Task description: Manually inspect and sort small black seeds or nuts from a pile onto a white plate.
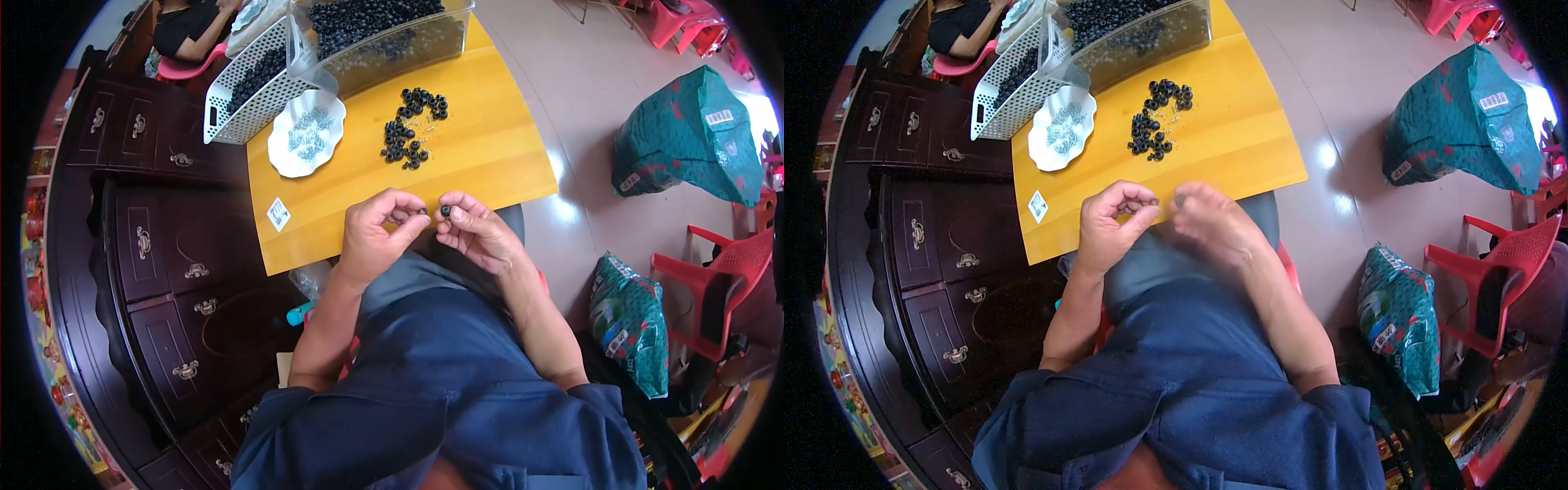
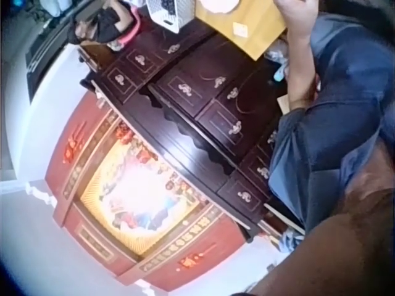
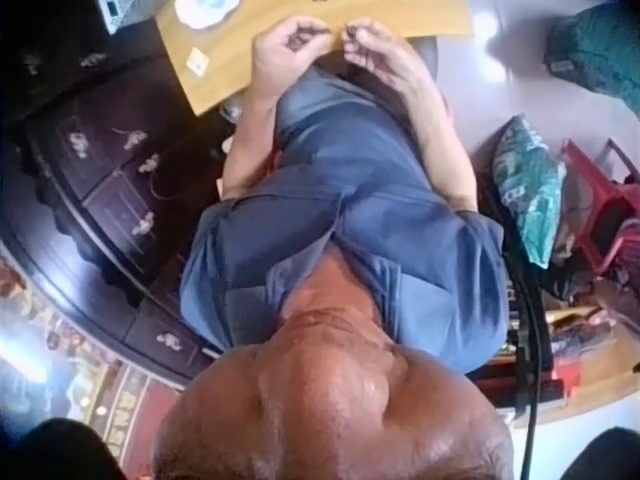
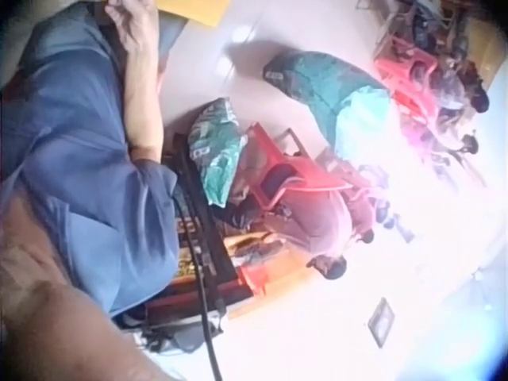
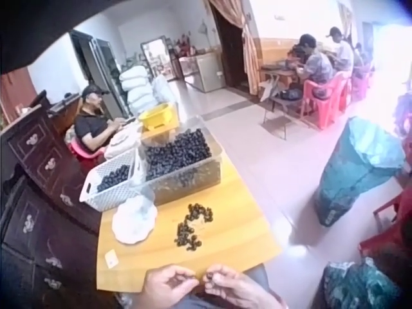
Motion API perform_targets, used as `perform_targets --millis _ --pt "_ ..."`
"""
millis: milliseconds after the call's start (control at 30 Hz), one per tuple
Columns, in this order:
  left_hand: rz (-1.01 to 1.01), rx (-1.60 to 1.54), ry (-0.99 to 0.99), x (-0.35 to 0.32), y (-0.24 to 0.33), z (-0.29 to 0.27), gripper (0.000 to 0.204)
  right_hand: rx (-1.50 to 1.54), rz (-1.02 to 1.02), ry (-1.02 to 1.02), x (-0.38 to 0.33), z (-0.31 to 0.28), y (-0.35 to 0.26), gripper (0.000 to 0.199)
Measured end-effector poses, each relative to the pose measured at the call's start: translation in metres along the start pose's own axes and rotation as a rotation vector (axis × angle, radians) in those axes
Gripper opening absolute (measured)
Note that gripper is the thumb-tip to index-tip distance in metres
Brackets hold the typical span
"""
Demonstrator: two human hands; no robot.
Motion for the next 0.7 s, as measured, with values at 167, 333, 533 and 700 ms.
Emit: perform_targets --millis 167,333,533,700 --pt "0.009 -0.07 -0.017 -0.002 0.0 0.005 0.014 -0.046 0.0 -0.065 0.001 0.005 -0.001 0.023" --pt "0.122 0.083 -0.038 -0.001 0.011 0.008 0.013 -0.058 -0.001 -0.064 0.0 0.004 0.001 0.022" --pt "0.158 0.111 -0.049 -0.003 0.014 0.01 0.011 -0.099 0.019 -0.074 0.0 0.006 0.004 0.02" --pt "0.147 0.151 -0.079 -0.003 0.014 0.011 0.012 -0.128 0.025 -0.071 0.0 0.007 0.005 0.021"
Point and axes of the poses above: each hand's wrist, its own x-axis towards the middle knuckle, its own z-axis out of the palm, y = z × x, the point moved 6 cm from there along x, towards the middle knuckle, and after that the axes turned 14 degrees about -y, right-handed, at the moved point
